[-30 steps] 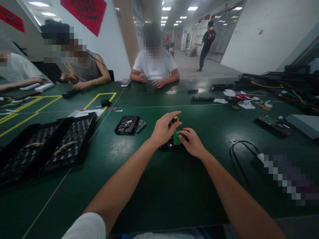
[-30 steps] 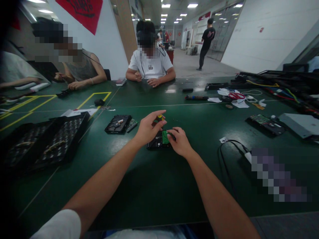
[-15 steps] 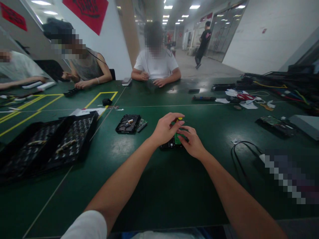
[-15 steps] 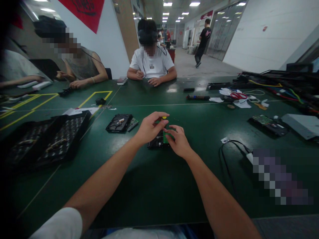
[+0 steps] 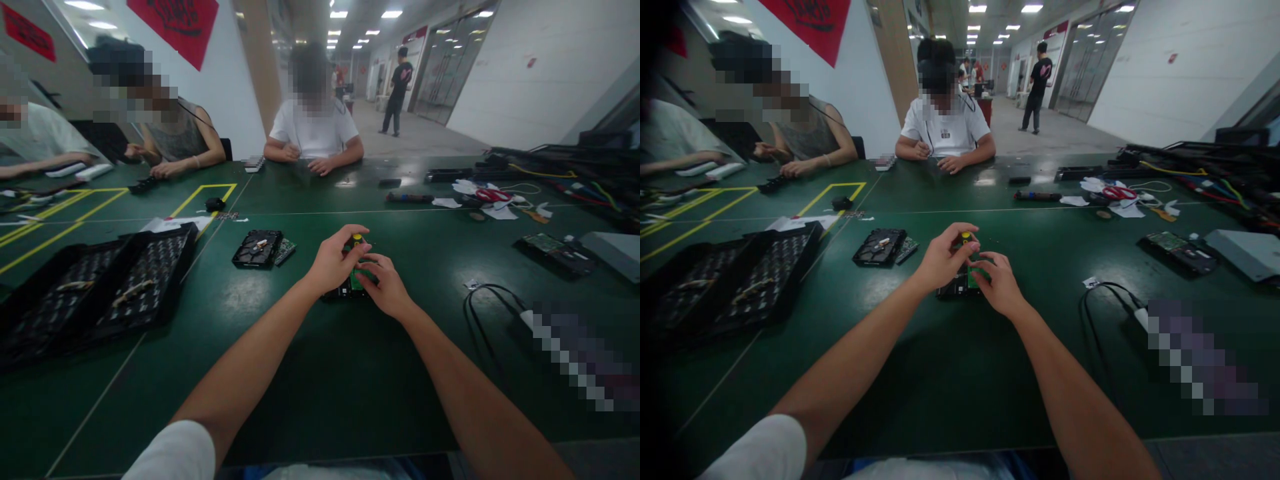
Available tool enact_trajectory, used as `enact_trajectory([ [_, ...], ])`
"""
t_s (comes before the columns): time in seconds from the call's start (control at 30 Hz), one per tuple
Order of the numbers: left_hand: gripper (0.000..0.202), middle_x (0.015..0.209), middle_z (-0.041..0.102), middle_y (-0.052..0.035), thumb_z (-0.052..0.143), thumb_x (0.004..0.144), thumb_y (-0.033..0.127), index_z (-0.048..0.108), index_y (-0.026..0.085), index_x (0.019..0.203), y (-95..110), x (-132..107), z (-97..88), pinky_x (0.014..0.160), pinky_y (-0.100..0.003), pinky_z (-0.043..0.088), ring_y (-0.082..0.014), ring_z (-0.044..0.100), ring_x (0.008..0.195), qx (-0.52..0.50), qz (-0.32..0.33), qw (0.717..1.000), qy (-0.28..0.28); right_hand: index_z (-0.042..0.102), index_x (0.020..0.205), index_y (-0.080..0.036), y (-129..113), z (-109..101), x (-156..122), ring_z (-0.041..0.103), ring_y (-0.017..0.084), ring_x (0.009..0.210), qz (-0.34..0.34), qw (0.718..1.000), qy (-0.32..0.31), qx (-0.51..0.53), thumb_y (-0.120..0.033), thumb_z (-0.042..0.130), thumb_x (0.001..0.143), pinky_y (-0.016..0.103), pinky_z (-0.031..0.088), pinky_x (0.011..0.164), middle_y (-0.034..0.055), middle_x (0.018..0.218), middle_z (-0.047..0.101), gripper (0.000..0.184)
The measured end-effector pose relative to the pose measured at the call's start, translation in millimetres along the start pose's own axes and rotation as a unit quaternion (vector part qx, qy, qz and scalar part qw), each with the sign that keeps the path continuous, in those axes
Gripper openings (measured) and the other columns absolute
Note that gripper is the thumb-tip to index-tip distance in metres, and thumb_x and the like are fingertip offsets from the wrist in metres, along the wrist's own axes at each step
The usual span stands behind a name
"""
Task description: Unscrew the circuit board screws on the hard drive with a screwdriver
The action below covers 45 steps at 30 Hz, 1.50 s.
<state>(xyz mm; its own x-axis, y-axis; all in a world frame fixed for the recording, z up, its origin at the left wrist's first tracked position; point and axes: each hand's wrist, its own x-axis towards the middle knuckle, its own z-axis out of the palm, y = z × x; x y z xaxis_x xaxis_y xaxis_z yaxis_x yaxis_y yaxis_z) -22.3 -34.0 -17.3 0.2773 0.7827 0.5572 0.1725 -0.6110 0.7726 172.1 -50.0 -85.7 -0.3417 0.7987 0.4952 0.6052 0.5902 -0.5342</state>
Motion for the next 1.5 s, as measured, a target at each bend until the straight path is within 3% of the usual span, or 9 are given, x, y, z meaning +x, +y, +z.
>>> enact_trajectory([
  [0.27,0.035,0.128,0.071,-0.0104,0.052,0.109,0.040,0.068,0.024,0.135,0.2,0.4,-1.4,0.087,-0.032,0.063,-0.0216,0.071,0.110,-0.004,0.018,1.000,-0.022,0.074,0.097,-0.026,1.6,11.0,12.0,0.061,0.031,0.127,0.001,0.999,0.047,0.005,-0.036,0.067,0.099,0.053,0.050,0.109,0.0105,0.128,0.070,0.012],
  [0.47,0.046,0.136,0.068,-0.0110,0.054,0.108,0.038,0.055,0.027,0.152,-0.4,-0.4,-0.4,0.081,-0.029,0.064,-0.0233,0.070,0.115,-0.034,0.020,0.998,-0.042,0.075,0.097,-0.025,1.1,12.7,12.8,0.061,0.033,0.124,-0.009,0.998,0.057,-0.018,-0.028,0.066,0.098,0.057,0.049,0.106,0.0117,0.126,0.071,0.009],
  [0.6,0.048,0.137,0.068,-0.0110,0.054,0.107,0.037,0.053,0.028,0.155,-1.3,0.1,-1.4,0.078,-0.029,0.064,-0.0228,0.071,0.112,-0.047,0.017,0.998,-0.049,0.074,0.097,-0.024,0.1,13.7,12.6,0.061,0.033,0.125,-0.024,0.997,0.061,-0.031,-0.025,0.065,0.098,0.055,0.049,0.104,0.0119,0.126,0.071,0.009],
  [0.87,0.044,0.142,0.067,-0.0092,0.048,0.110,0.033,0.055,0.027,0.153,0.7,2.4,-7.7,0.097,-0.035,0.061,-0.0209,0.070,0.116,-0.019,0.042,0.998,-0.051,0.074,0.101,-0.024,1.9,12.3,12.3,0.061,0.032,0.121,-0.036,0.997,0.046,-0.052,-0.030,0.060,0.102,0.053,0.049,0.101,0.0129,0.124,0.069,0.015],
  [1.13,0.032,0.126,0.070,-0.0081,0.063,0.103,0.026,0.070,0.026,0.134,6.4,4.4,-12.1,0.086,-0.030,0.062,-0.0197,0.068,0.110,0.059,0.044,0.997,-0.016,0.074,0.103,-0.023,0.6,11.8,12.5,0.062,0.032,0.119,-0.039,0.997,0.046,-0.044,-0.027,0.061,0.101,0.053,0.049,0.102,0.0135,0.123,0.069,0.014],
  [1.37,0.023,0.113,0.069,-0.0049,0.077,0.093,0.024,0.072,0.022,0.116,3.5,5.7,-10.9,0.068,-0.023,0.054,-0.0165,0.067,0.096,0.090,0.062,0.994,0.020,0.075,0.102,-0.022,0.4,13.7,11.0,0.061,0.034,0.122,-0.027,0.997,0.063,-0.048,-0.031,0.067,0.099,0.055,0.051,0.102,0.0146,0.125,0.068,0.012],
  [1.5,0.025,0.107,0.067,-0.0043,0.081,0.089,0.026,0.070,0.021,0.110,4.7,4.8,-9.5,0.069,-0.024,0.053,-0.0171,0.064,0.093,0.102,0.058,0.993,0.028,0.075,0.104,-0.024,0.3,15.8,11.7,0.062,0.033,0.121,-0.023,0.997,0.061,-0.041,-0.027,0.065,0.099,0.054,0.051,0.102,0.0136,0.126,0.068,0.011],
])
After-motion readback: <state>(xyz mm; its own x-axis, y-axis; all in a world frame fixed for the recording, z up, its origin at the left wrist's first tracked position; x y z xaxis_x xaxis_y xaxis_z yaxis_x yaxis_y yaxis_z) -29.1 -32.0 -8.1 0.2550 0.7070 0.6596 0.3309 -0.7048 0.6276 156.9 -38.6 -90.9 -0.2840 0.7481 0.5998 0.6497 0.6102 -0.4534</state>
